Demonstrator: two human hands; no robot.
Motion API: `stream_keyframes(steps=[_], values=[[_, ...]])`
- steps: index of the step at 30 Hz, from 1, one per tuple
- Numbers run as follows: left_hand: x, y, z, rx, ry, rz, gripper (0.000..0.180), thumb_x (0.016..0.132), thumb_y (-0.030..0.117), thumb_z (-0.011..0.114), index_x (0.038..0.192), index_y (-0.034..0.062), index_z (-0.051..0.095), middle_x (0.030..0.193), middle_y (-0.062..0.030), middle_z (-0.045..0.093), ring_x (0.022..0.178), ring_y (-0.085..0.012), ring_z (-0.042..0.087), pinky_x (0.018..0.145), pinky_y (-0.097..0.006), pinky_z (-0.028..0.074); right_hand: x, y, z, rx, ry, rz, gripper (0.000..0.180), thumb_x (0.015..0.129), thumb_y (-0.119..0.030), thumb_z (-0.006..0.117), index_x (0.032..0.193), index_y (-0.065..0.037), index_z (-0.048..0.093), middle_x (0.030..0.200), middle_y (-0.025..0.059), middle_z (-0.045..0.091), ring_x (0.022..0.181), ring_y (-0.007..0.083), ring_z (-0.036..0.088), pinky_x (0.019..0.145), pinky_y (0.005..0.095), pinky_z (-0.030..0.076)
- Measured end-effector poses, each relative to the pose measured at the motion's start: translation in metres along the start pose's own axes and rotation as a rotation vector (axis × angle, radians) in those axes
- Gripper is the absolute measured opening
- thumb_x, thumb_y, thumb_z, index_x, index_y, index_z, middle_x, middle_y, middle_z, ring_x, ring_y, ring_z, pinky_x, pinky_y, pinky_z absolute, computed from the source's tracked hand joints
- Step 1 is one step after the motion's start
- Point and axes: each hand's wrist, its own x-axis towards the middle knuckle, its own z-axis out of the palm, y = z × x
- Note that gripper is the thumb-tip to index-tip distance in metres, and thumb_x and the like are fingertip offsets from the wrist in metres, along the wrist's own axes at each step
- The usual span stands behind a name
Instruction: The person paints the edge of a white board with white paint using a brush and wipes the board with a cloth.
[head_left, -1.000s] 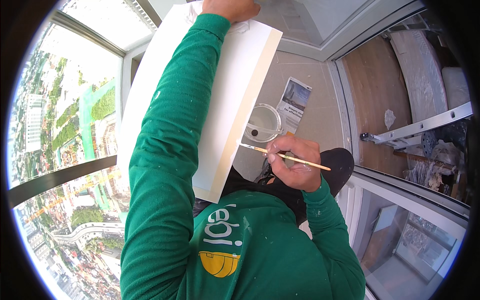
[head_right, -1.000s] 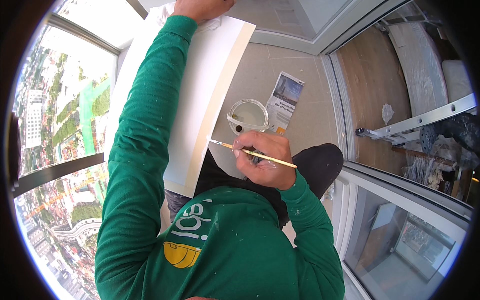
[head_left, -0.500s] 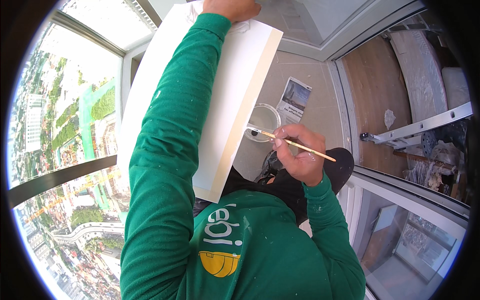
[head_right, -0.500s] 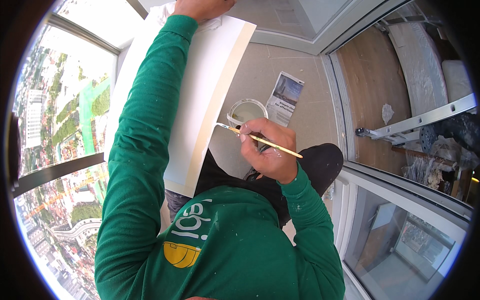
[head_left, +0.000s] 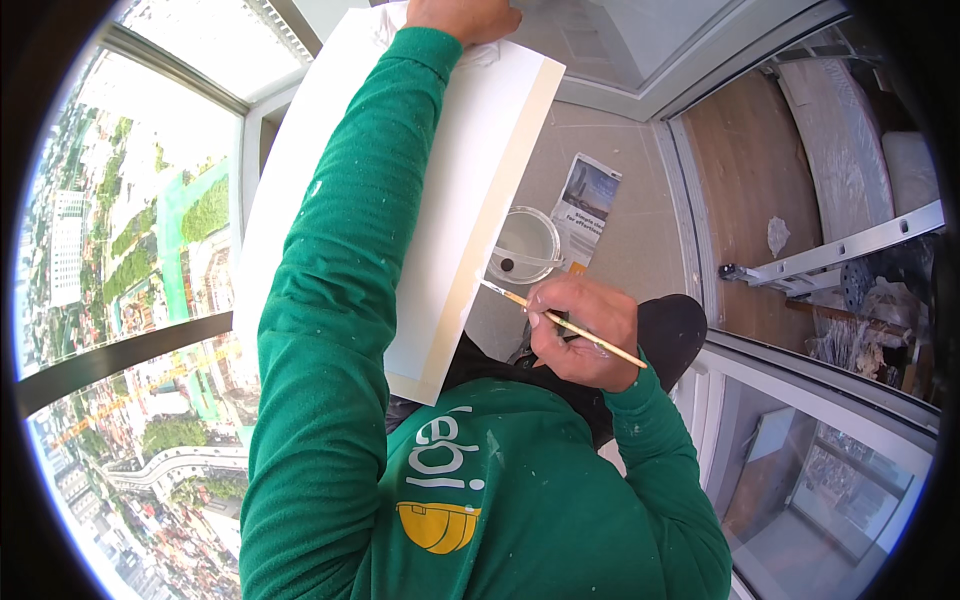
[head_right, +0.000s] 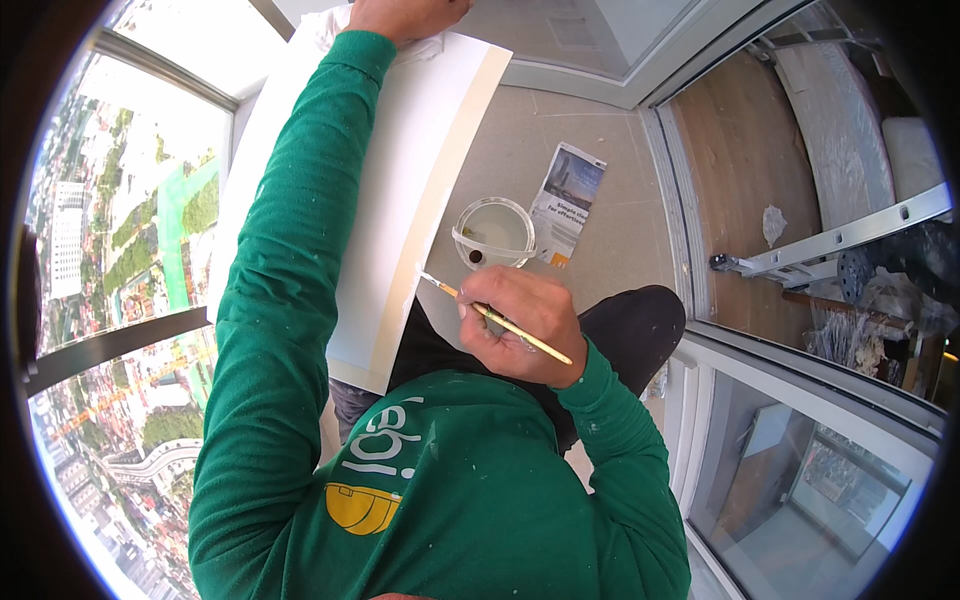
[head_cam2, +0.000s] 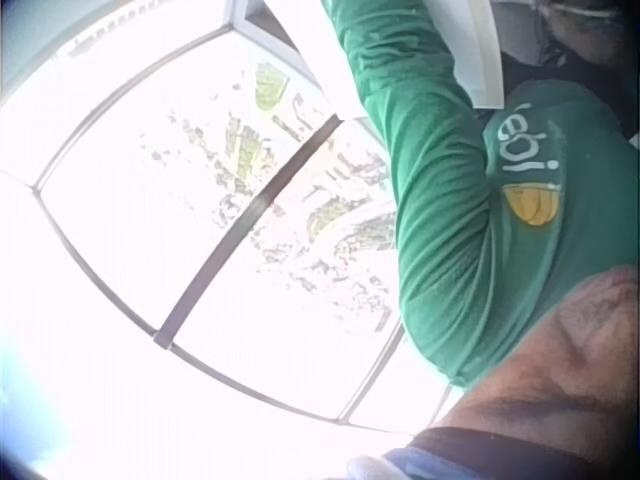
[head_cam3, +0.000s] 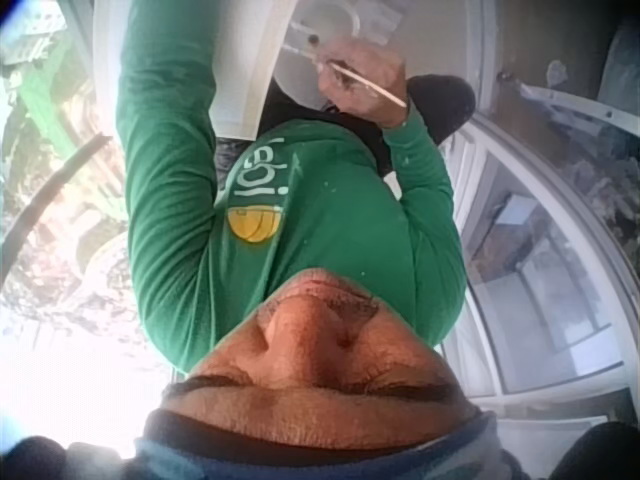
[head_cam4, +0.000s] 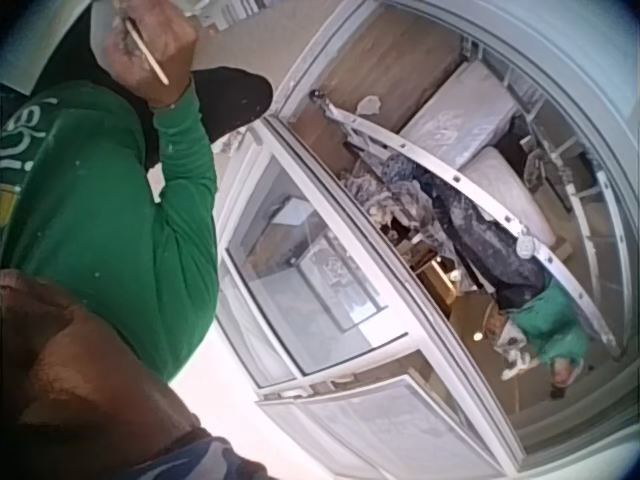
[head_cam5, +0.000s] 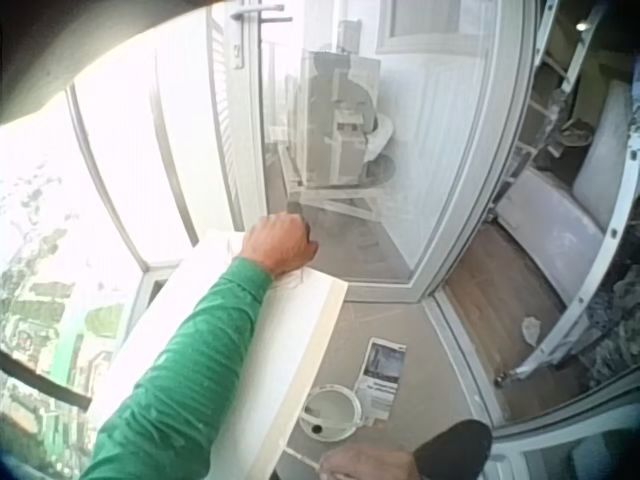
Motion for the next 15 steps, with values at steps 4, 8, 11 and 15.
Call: stream_keyframes(steps=[4,8,11,15], values=[[0.001,0.001,0.001,-0.006,-0.009,-0.005,0.032,0.084,0.026,0.067,0.091,-0.0023,0.078,0.094,-0.0264,0.075,0.092,-0.0423,0.074,0.085,-0.050,0.059,-0.003,0.002,-0.007,0.075,-0.042,0.110,0.012,0.083,0.005,0.070,0.094,0.000,0.065,0.083,0.0114,0.074,0.073,0.0190,0.074,0.068,0.0300,0.060],[0.000,0.001,0.000,-0.003,-0.018,-0.015,0.032,0.085,0.027,0.067,0.090,-0.0026,0.078,0.093,-0.0263,0.075,0.092,-0.0420,0.075,0.084,-0.050,0.059,-0.001,0.012,-0.008,0.081,0.024,0.154,0.011,0.085,0.003,0.069,0.095,0.000,0.066,0.085,0.0115,0.074,0.073,0.0177,0.074,0.069,0.0288,0.060],[0.000,0.002,0.000,0.004,-0.007,-0.005,0.032,0.085,0.027,0.067,0.090,-0.0029,0.078,0.093,-0.0264,0.075,0.091,-0.0423,0.074,0.084,-0.050,0.059,-0.001,0.017,-0.007,0.109,0.120,0.177,0.014,0.083,0.003,0.071,0.096,-0.001,0.067,0.083,0.0109,0.074,0.072,0.0178,0.075,0.066,0.0270,0.059],[0.001,0.000,0.001,0.009,0.000,0.012,0.032,0.084,0.026,0.067,0.089,-0.0033,0.078,0.093,-0.0268,0.075,0.091,-0.0425,0.074,0.084,-0.050,0.059,0.003,0.014,-0.008,0.089,0.157,0.142,0.015,0.083,0.004,0.071,0.096,-0.001,0.067,0.085,0.0107,0.075,0.072,0.0179,0.075,0.066,0.0275,0.059]])
